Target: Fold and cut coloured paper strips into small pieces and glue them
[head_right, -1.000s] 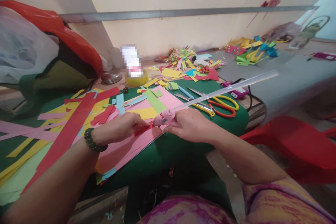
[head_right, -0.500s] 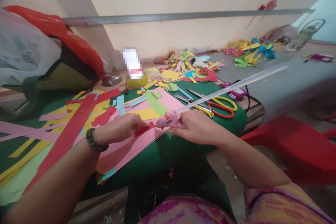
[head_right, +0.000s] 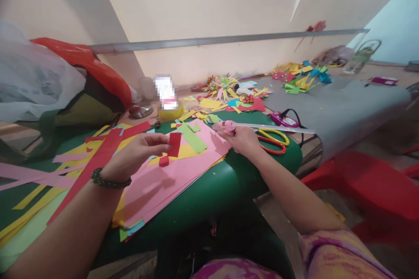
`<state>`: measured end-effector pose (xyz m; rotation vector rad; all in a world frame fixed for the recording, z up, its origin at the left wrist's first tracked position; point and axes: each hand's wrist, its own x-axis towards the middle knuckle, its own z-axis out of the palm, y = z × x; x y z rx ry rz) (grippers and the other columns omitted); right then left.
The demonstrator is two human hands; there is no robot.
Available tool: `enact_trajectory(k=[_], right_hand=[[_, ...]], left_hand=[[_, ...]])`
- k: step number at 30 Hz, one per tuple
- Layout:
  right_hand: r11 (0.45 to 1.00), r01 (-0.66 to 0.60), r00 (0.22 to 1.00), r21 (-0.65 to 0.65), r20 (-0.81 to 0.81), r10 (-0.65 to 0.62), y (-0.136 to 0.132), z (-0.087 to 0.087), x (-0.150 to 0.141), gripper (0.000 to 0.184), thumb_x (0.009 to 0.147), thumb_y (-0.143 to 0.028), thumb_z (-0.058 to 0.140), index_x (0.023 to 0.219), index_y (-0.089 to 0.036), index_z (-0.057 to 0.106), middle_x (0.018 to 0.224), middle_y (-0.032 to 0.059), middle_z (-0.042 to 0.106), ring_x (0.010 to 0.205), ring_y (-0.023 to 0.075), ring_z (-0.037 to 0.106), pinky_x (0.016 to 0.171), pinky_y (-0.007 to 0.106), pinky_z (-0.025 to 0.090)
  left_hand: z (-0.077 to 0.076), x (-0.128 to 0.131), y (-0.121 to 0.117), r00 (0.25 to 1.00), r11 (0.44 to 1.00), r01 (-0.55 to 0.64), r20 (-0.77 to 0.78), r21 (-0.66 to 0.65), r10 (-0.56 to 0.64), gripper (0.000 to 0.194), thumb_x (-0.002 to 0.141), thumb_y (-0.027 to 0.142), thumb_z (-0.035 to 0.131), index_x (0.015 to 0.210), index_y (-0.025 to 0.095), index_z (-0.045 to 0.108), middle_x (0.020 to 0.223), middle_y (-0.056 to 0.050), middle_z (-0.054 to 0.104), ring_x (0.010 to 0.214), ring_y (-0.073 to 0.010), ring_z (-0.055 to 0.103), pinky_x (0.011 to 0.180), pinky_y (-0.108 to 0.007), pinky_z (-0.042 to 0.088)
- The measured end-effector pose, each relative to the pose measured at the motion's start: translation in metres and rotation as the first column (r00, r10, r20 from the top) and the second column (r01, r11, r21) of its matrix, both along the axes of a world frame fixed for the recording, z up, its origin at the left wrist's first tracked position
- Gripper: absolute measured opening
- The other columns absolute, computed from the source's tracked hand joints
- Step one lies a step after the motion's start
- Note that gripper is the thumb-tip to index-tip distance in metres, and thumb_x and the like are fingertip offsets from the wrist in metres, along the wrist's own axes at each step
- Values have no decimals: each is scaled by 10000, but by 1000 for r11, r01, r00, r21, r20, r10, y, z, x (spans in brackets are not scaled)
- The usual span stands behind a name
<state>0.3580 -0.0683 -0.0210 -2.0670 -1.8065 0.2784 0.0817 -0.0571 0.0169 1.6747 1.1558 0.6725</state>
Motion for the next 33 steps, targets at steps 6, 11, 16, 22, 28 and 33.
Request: enact_trajectory(k=[6, 11, 16, 22, 28, 33], right_hand=[[997, -70, 997, -29, 24, 71, 4, -3, -1, 558, 863, -653, 411, 525, -224, 528, 515, 93, 636, 632, 254, 635, 568, 309, 379], [1000, -7, 983, -28, 185, 12, -25, 3, 10, 531, 854, -629, 455, 535, -222, 575, 593, 58, 659, 631, 241, 628, 512, 289, 316], [900, -231, 973, 370, 113, 203, -67, -1, -7, 259, 888, -414, 534, 822, -218, 689, 739, 44, 690, 588, 163, 617, 537, 264, 419], [447, -610, 697, 655, 174, 696, -50, -11, -52, 163, 931, -222, 523, 988, -209, 674, 896, 65, 644, 751, 129, 627, 649, 242, 511], [491, -553, 582, 674, -110, 806, -43, -11, -56, 136, 925, -244, 551, 908, -218, 683, 835, 34, 599, 744, 115, 595, 646, 235, 514], [611, -488, 511, 623, -363, 779, -42, -13, -56, 96, 874, -263, 615, 832, -218, 689, 832, 29, 592, 701, 112, 560, 584, 235, 480]], left_hand=[[-2, 1, 2, 990, 996, -54, 124, -69, 62, 222, 629, 332, 742, 623, 152, 611, 570, 32, 545, 528, -72, 436, 509, -216, 355], [-1, 3, -2, 991, 989, -29, 123, -147, 47, 261, 631, 370, 760, 602, 152, 619, 547, 18, 558, 540, -94, 499, 523, -227, 388], [-2, 11, -6, 990, 969, 102, 120, -227, -76, 250, 619, 357, 768, 581, 142, 645, 539, 3, 603, 493, -75, 471, 485, -209, 357], [-6, 16, -11, 962, 914, 274, 105, -299, -254, 212, 640, 330, 771, 584, 149, 676, 543, 7, 629, 520, -80, 520, 548, -199, 421], [-9, 14, -9, 956, 926, 282, 154, -253, -249, 282, 722, 427, 719, 661, 152, 706, 592, 4, 647, 560, -82, 565, 586, -186, 453], [-10, 18, -10, 970, 946, 216, 167, -243, -179, 280, 701, 426, 735, 652, 152, 702, 583, -1, 651, 559, -89, 586, 581, -182, 470]])
